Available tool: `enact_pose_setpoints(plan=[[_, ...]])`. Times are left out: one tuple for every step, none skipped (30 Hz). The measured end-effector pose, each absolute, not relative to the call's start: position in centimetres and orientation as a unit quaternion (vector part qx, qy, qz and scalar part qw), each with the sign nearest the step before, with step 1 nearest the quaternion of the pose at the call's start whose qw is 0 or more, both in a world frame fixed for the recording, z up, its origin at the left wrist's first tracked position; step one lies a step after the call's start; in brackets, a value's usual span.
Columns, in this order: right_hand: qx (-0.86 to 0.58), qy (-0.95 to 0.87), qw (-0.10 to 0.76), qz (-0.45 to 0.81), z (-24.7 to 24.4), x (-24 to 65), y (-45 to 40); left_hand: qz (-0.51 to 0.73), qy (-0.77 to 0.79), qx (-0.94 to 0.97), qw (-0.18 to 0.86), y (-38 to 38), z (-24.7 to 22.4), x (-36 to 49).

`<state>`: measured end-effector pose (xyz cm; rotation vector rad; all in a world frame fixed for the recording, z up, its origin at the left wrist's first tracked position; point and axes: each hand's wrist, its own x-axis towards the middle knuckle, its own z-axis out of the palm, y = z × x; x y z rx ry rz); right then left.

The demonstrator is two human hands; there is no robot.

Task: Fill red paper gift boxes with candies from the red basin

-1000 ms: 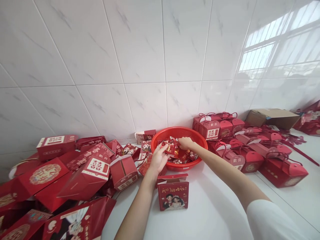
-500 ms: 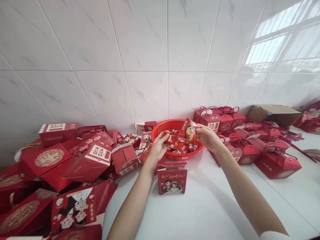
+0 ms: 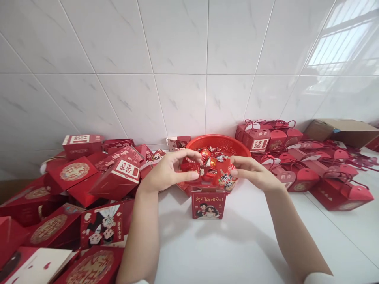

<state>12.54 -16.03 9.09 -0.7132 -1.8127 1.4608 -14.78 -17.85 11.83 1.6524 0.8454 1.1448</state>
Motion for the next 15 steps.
enact_pose_setpoints(plan=[[-0.261,-0.714,0.328,0.561,9.2,12.5,-16.3,0.417,0.347,0.701,0.463,-18.4,12.1,-15.1],[-0.25,-0.725,0.318,0.557,9.3,12.4,-16.4,0.352,0.342,0.735,0.468,-18.8,12.3,-15.5],[-0.241,-0.734,0.312,0.552,9.4,12.3,-16.6,0.279,0.332,0.769,0.469,-19.0,12.4,-15.7],[-0.237,-0.74,0.31,0.548,9.4,12.2,-16.6,0.213,0.322,0.8,0.46,-19.2,12.4,-15.9],[-0.237,-0.743,0.309,0.545,9.4,12.1,-16.6,0.167,0.313,0.824,0.442,-19.2,12.4,-16.0],[-0.24,-0.742,0.312,0.543,9.3,12.1,-16.6,0.144,0.31,0.841,0.419,-19.1,12.3,-16.1],[-0.245,-0.739,0.317,0.541,9.2,12.0,-16.5,0.138,0.314,0.852,0.396,-19.1,12.2,-16.0],[-0.252,-0.735,0.323,0.539,9.1,11.9,-16.4,0.142,0.322,0.857,0.376,-19.0,12.1,-15.9],[-0.259,-0.732,0.332,0.536,8.9,11.8,-16.3,0.147,0.331,0.859,0.362,-18.9,12.0,-15.7],[-0.266,-0.729,0.34,0.532,8.7,11.7,-16.2,0.153,0.339,0.859,0.352,-18.7,11.8,-15.5],[-0.272,-0.725,0.345,0.53,8.4,11.6,-16.1,0.16,0.347,0.857,0.344,-18.6,11.6,-15.2],[-0.278,-0.721,0.35,0.529,8.2,11.4,-16.0,0.17,0.355,0.856,0.336,-18.5,11.4,-15.0],[-0.286,-0.716,0.356,0.527,8.0,11.1,-16.0,0.185,0.362,0.854,0.326,-18.4,11.2,-14.7],[-0.295,-0.71,0.368,0.523,7.7,10.8,-16.0,0.2,0.366,0.853,0.315,-18.4,11.1,-14.6],[-0.305,-0.703,0.386,0.514,7.6,10.6,-16.1,0.214,0.367,0.852,0.306,-18.3,11.0,-14.5]])
